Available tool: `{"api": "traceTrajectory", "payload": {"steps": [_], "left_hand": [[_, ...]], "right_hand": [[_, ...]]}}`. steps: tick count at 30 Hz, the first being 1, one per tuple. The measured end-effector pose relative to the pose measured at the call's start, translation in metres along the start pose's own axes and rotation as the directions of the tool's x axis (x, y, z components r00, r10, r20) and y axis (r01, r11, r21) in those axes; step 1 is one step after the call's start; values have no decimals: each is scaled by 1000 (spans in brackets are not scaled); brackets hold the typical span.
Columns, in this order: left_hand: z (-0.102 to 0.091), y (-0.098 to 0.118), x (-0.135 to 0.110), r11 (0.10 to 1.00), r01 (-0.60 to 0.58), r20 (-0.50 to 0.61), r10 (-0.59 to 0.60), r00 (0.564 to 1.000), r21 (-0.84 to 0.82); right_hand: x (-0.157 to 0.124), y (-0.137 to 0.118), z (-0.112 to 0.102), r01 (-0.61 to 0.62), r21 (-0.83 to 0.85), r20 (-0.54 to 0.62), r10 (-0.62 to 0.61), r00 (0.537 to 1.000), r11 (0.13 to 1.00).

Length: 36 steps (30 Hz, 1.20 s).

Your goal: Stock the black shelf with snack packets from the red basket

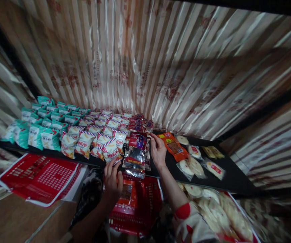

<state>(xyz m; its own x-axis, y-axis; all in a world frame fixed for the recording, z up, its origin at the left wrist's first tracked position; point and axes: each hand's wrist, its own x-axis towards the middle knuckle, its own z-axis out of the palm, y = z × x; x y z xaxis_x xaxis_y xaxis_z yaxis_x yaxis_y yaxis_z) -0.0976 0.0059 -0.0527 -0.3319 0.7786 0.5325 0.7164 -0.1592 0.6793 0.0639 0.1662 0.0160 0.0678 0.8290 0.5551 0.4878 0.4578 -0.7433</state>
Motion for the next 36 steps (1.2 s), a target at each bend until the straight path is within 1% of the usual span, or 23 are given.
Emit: {"api": "traceTrajectory", "payload": {"steps": [2, 4, 6, 8, 10, 13, 17, 20, 22, 26, 31, 33, 36], "left_hand": [[0, -5, -6, 994, 109, -39, -109, 993, 17], [0, -12, -11, 979, 202, -71, -201, 977, 9], [1, -19, -11, 965, 262, -96, -263, 960, -22], [1, -26, -6, 954, 295, -105, -299, 949, -54], [0, -30, 1, 953, 291, -104, -299, 949, -81], [-2, -34, 11, 960, 243, -92, -257, 962, -141], [-5, -41, 17, 968, 187, -92, -204, 975, -168], [-7, -46, 17, 975, 159, -70, -172, 983, -157], [-8, -48, 17, 973, 165, -60, -177, 982, -164], [-10, -50, 19, 965, 188, -44, -199, 979, -184], [-13, -52, 22, 962, 181, -30, -191, 981, -205], [-15, -55, 24, 957, 192, -5, -198, 980, -219], [-16, -58, 25, 944, 220, 27, -220, 975, -246]], "right_hand": [[1, -15, 5, 73, -15, 73, -72, 995, 997], [-4, -31, 12, 116, -13, 158, -113, 981, 993], [-11, -45, 20, 134, 7, 240, -132, 962, 991], [-19, -54, 30, 129, 33, 316, -133, 939, 991], [-25, -59, 39, 111, 40, 392, -118, 912, 993], [-30, -61, 53, 79, -5, 485, -67, 872, 997], [-33, -63, 67, 44, -86, 563, 12, 827, 995], [-35, -66, 75, 62, -137, 620, 37, 784, 989], [-36, -68, 79, 75, -155, 635, 41, 771, 985], [-36, -69, 87, 55, -168, 618, 62, 783, 984], [-33, -63, 97, 82, -106, 635, 4, 773, 991], [-33, -62, 102, 93, -97, 624, -12, 782, 991], [-32, -62, 107, 85, -128, 587, 6, 809, 988]]}}
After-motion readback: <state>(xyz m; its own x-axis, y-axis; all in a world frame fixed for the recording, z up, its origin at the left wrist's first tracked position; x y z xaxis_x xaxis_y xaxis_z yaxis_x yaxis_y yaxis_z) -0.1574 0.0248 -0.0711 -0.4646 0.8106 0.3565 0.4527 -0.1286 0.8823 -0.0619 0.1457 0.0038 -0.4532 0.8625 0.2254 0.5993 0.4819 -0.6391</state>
